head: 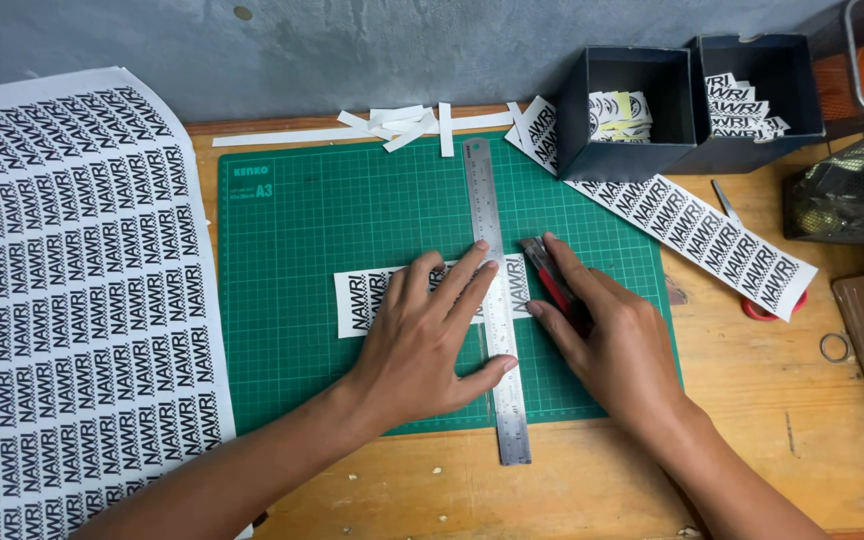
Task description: The person uses a metal ruler and a red utility knife to cut a sheet of printed stickers on a green cutting mat. They repeatedly align the ruler, slice along its edge, and separate the cut strips, placing them into nearby containers.
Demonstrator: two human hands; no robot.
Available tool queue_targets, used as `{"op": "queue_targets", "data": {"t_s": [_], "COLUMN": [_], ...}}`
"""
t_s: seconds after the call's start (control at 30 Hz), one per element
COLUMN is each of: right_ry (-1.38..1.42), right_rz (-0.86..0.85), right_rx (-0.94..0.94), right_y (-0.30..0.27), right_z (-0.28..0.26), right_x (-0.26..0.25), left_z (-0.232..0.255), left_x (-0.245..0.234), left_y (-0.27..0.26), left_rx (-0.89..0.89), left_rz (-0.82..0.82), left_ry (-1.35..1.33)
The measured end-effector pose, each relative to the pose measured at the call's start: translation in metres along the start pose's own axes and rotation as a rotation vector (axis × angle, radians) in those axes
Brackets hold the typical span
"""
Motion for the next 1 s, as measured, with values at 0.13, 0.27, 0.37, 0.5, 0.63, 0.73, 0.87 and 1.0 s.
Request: {"op": "queue_targets", "data": {"t_s": [0.13, 0.27, 0.37, 0.5, 0.63, 0.73, 0.87, 1.0], "right_ry": [-0.007, -0.006, -0.01, 0.001, -0.01, -0.008, -0.012, -0.013], "right_rz": [-0.017, -0.019, -0.024, -0.034, -0.03, -0.027, -0.034, -0.037], "right_rx": [0.009, 0.021, 0.024, 0.034, 0.033, 0.031, 0.035, 0.036], "right_y": [0.0003, -0.0002, -0.0002, -0.0004, -0.0002, 0.0, 0.0005, 0.0008], "right_z": [0.0016, 0.0032, 0.0028, 0.0027, 0.0021, 0.0012, 0.0016, 0.0035], "right_x": [0.0008, 0.0014, 0.0014, 0.0005, 0.0005, 0.0003, 0.0009, 0.0015], "left_z": [-0.0003, -0.0018, -0.0018, -0.0016, -0.0013, -0.0007, -0.0001, 0.0003], "left_x": [-0.0012, -0.0002, 0.0002, 0.0007, 0.0001, 0.0002, -0.0008, -0.0022], "left_y": [0.0, 0.0003, -0.0005, -0.0009, -0.0009, -0.001, -0.0011, -0.0007], "left_rx": [0.025, 0.032, 0.035, 0.04, 0.043, 0.044, 0.045, 0.041], "left_rz": [0.004, 0.013, 0.017, 0.019, 0.022, 0.018, 0.009, 0.006], "left_ry": [-0.009, -0.028, -0.023, -0.026, -0.011, 0.0, 0.009, 0.009]}}
Point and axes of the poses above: each hand's wrist, its own y-axis towards the middle knuckle, its own x-axis out of the palm, z = x × y, the point moved 5 cm from there along y, towards the middle knuckle, and after that the axes turned 9 degrees about -z, right-handed, at the moved point
